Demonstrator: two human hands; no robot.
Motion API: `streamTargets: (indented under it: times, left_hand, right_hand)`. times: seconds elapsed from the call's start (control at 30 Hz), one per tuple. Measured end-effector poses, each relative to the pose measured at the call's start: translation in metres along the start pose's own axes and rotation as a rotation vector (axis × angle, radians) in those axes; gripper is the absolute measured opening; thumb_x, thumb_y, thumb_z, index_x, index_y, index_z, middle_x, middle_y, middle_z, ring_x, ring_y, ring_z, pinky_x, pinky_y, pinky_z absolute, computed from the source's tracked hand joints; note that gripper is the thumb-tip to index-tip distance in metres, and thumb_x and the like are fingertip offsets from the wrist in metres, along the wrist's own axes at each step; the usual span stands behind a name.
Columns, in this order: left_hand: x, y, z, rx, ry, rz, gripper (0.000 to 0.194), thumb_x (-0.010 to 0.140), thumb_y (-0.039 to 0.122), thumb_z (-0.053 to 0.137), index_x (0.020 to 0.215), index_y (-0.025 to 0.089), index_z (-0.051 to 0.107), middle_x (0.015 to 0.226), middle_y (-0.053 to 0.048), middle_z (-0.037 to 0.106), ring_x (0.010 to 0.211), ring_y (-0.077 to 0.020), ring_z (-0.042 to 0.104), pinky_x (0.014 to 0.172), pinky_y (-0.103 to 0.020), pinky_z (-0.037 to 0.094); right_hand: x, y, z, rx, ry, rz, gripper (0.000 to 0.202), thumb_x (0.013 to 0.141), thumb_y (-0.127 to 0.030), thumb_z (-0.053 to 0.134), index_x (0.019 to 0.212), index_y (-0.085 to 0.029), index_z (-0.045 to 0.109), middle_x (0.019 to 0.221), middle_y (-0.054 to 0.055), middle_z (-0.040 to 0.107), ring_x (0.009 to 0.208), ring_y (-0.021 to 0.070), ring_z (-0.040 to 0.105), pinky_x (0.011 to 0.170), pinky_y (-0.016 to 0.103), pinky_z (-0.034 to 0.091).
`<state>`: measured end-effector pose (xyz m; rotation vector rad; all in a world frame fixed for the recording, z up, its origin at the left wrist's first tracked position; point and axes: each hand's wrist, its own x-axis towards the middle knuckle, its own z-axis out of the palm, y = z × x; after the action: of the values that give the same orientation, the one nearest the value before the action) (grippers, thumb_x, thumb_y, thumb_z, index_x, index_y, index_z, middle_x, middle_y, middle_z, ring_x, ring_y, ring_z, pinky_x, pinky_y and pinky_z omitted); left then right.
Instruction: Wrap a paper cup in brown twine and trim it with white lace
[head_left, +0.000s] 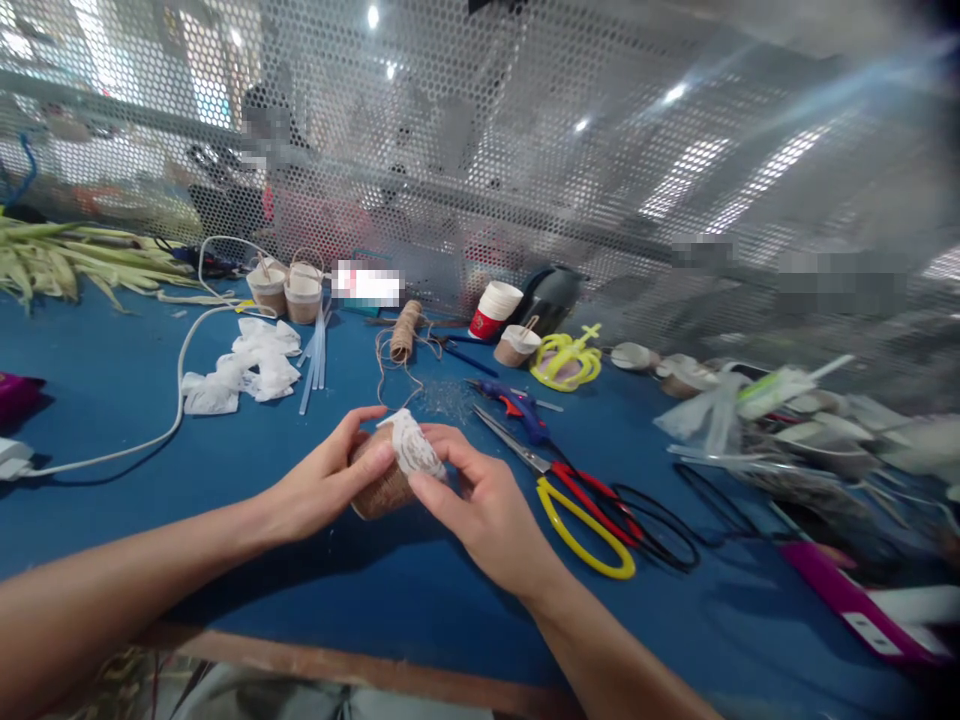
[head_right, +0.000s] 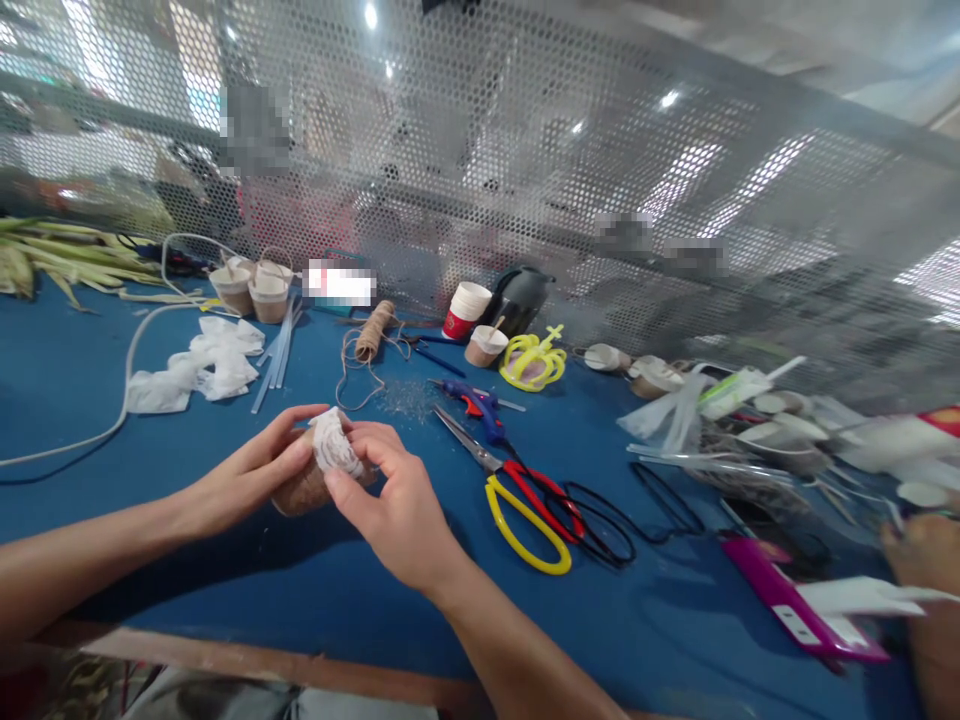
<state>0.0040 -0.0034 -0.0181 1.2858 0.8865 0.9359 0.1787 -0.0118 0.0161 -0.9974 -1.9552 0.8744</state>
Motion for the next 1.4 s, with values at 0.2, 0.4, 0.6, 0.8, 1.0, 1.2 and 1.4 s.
streamTargets:
  times: [0.2, 0.4, 0.6, 0.8, 1.0, 1.2, 1.4]
  left_hand:
    - [0.005, 0.007, -0.006, -0.44, -0.155, -0.182, 0.063, 0.074, 0.061, 0.052, 0.118, 0.017, 0.045, 0.109, -0.013, 0.061, 0.102, -0.0278, 0.056, 0.083, -0.037, 0.042]
    - [0.003, 0.006, -0.005, -0.414, -0.161, -0.143, 0.075, 0.061, 0.042, 0.076, 0.123, 0.018, 0.041, 0.111, -0.01, 0.059, 0.102, -0.0239, 0.056, 0.084, -0.033, 0.041]
    - [0.005, 0.003, -0.004, -0.247, -0.063, -0.042, 0.082, 0.057, 0.036, 0.079, 0.126, 0.019, 0.038, 0.112, -0.01, 0.058, 0.103, -0.0252, 0.056, 0.089, -0.038, 0.041]
    - [0.006, 0.008, -0.008, -0.222, 0.273, 0.196, 0.037, 0.071, 0.028, 0.07, 0.103, 0.016, 0.058, 0.086, -0.003, 0.067, 0.084, -0.0149, 0.062, 0.082, -0.029, 0.047]
    - [-0.031, 0.027, -0.007, 0.303, -0.12, 0.801, 0.053, 0.082, 0.017, 0.055, 0.131, 0.029, 0.039, 0.096, -0.006, 0.07, 0.085, -0.0187, 0.066, 0.079, -0.032, 0.051]
    - [-0.019, 0.026, -0.02, 0.712, 0.283, 0.888, 0.05, 0.081, 0.014, 0.053, 0.129, 0.025, 0.042, 0.092, -0.005, 0.066, 0.084, -0.0167, 0.061, 0.081, -0.033, 0.047]
    - [0.003, 0.012, -0.015, 0.279, -0.038, 0.134, 0.055, 0.079, 0.048, 0.053, 0.122, 0.016, 0.045, 0.111, -0.01, 0.06, 0.102, -0.0244, 0.055, 0.083, -0.034, 0.047]
  right_hand:
    - [0.001, -0.003, -0.005, 0.025, -0.043, -0.127, 0.006, 0.077, -0.016, 0.057, 0.074, -0.021, 0.058, 0.092, 0.006, 0.062, 0.106, 0.0213, 0.052, 0.093, 0.038, 0.041]
    - [0.001, -0.003, -0.005, 0.009, -0.047, -0.079, 0.007, 0.074, -0.019, 0.059, 0.081, -0.02, 0.06, 0.101, 0.008, 0.061, 0.109, 0.022, 0.052, 0.093, 0.039, 0.041]
    - [0.0, -0.002, -0.001, -0.041, -0.004, -0.027, 0.005, 0.077, -0.018, 0.055, 0.075, -0.02, 0.059, 0.095, 0.007, 0.062, 0.102, 0.0198, 0.055, 0.087, 0.035, 0.044]
    - [0.004, 0.005, 0.0, -0.134, 0.048, -0.08, 0.009, 0.076, -0.015, 0.056, 0.069, -0.02, 0.056, 0.086, 0.006, 0.062, 0.096, 0.0199, 0.055, 0.083, 0.033, 0.044]
    - [0.009, 0.02, -0.002, -0.148, 0.138, -0.086, 0.007, 0.072, -0.014, 0.057, 0.069, -0.02, 0.055, 0.087, 0.008, 0.061, 0.095, 0.0211, 0.055, 0.085, 0.036, 0.043]
    - [0.007, 0.016, -0.002, -0.039, 0.155, -0.144, 0.007, 0.074, -0.016, 0.055, 0.07, -0.021, 0.053, 0.085, 0.007, 0.06, 0.099, 0.0213, 0.054, 0.088, 0.039, 0.042]
    - [0.004, 0.007, -0.002, 0.056, 0.05, -0.166, 0.004, 0.075, -0.017, 0.056, 0.074, -0.021, 0.057, 0.088, 0.007, 0.062, 0.103, 0.0224, 0.053, 0.092, 0.041, 0.041]
